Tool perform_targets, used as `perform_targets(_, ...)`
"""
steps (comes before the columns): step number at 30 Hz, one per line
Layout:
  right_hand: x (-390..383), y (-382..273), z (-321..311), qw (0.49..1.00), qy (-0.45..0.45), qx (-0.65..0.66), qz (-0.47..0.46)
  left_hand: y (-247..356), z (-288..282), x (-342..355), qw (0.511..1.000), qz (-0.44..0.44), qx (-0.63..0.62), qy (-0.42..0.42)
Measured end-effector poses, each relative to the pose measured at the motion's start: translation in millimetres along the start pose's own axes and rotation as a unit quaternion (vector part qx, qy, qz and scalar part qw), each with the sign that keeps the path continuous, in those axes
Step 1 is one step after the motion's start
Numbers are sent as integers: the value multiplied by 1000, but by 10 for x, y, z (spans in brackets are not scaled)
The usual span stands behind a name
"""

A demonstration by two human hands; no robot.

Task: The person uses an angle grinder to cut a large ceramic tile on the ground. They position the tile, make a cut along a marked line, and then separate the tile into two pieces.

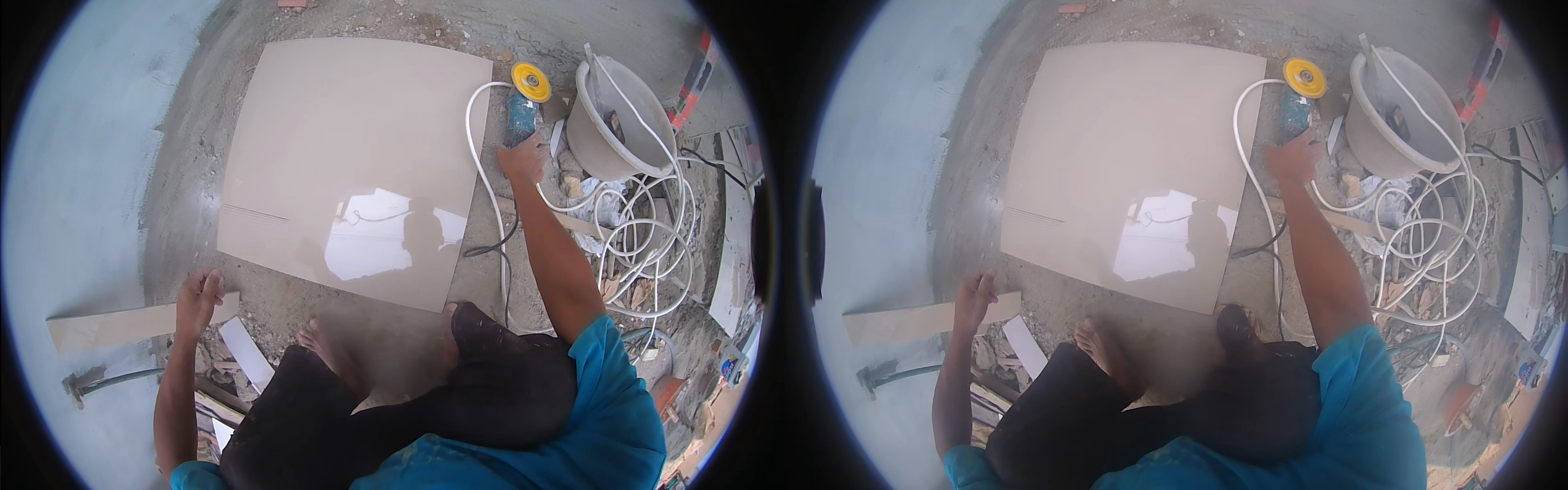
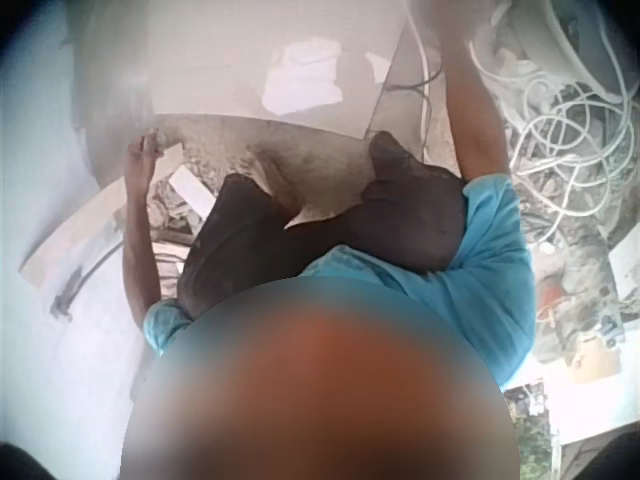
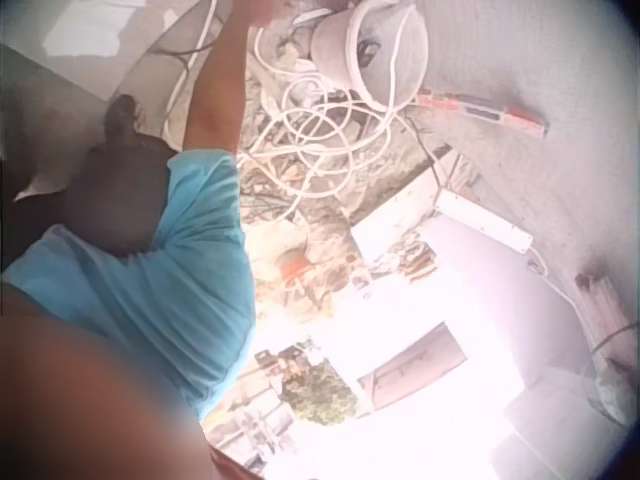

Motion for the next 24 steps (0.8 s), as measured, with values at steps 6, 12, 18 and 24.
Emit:
perform_targets(6, 30, 129, -94, 999, 27, 24, -14, -693, -244, 1131, 996, 29, 51, 67)
perform_targets(12, -323, -109, -142, 951, 251, -53, -171, -1663, -296, 1905, 979, -57, 78, 180)
perform_targets(18, -1008, -93, 552, 958, -26, 92, -272, -1797, -184, 2355, 982, -87, -82, 149)
perform_targets(24, -1114, 56, 891, 979, -99, 142, -107, -1607, -56, 2613, 985, -112, -27, 125)
Point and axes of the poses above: each hand's wrist, its own x-axis towards the middle knuckle, its own z-axis out of the palm, y = z × x, the point moved 2 cm from there along x, towards the middle knuckle, and after that the axes turned 13 degrees about -y, right-handed, at the moved point
